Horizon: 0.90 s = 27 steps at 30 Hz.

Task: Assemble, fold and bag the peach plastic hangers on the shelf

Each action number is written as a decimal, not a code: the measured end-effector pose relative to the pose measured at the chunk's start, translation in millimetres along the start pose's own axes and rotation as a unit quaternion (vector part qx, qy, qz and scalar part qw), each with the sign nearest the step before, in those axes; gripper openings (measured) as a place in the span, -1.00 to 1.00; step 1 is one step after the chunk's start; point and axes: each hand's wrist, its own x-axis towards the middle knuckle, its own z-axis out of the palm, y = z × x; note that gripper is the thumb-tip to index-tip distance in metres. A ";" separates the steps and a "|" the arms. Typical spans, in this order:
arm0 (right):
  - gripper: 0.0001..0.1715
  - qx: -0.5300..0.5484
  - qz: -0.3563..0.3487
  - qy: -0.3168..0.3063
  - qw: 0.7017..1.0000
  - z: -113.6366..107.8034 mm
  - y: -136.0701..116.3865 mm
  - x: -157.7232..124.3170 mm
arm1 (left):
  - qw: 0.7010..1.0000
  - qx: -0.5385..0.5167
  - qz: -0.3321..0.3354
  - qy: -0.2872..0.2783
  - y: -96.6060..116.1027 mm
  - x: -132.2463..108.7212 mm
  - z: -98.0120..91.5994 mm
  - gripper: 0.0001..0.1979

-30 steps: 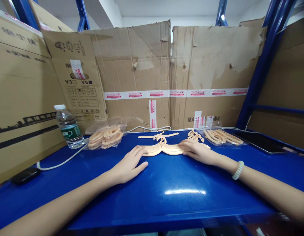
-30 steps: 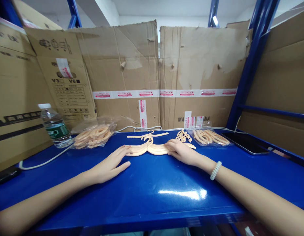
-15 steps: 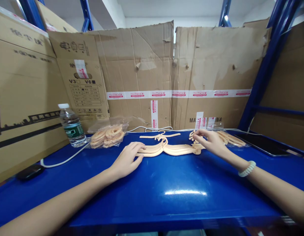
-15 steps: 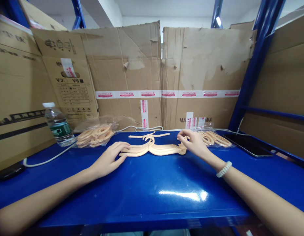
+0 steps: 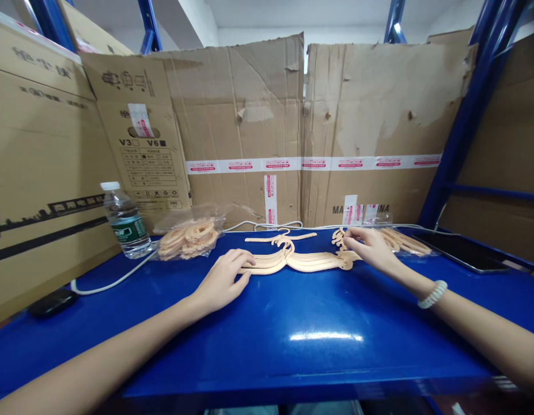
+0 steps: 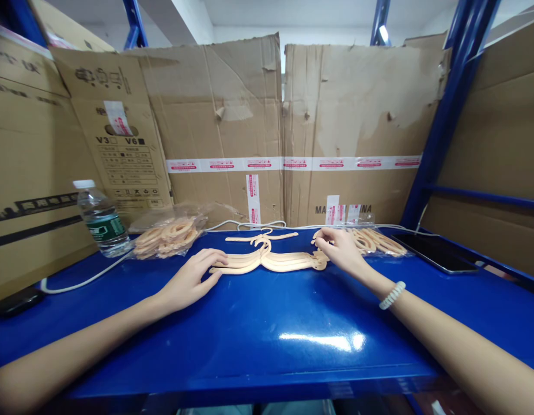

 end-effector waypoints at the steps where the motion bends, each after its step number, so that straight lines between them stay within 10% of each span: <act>1: -0.72 -0.001 0.000 0.001 1.000 0.8 1.5 0.1 | 1.000 0.000 0.000 0.000 0.0 0.1 0.0 -0.82; 14: -0.69 -0.110 0.001 -0.026 0.994 -3.2 37.6 18.9 | 1.000 0.007 -0.009 0.008 -9.0 7.1 -4.1 -0.83; 27: -0.78 -0.329 -0.057 -0.248 0.909 22.7 43.7 60.1 | 0.996 0.069 -0.035 -0.035 -43.9 68.7 13.4 -0.74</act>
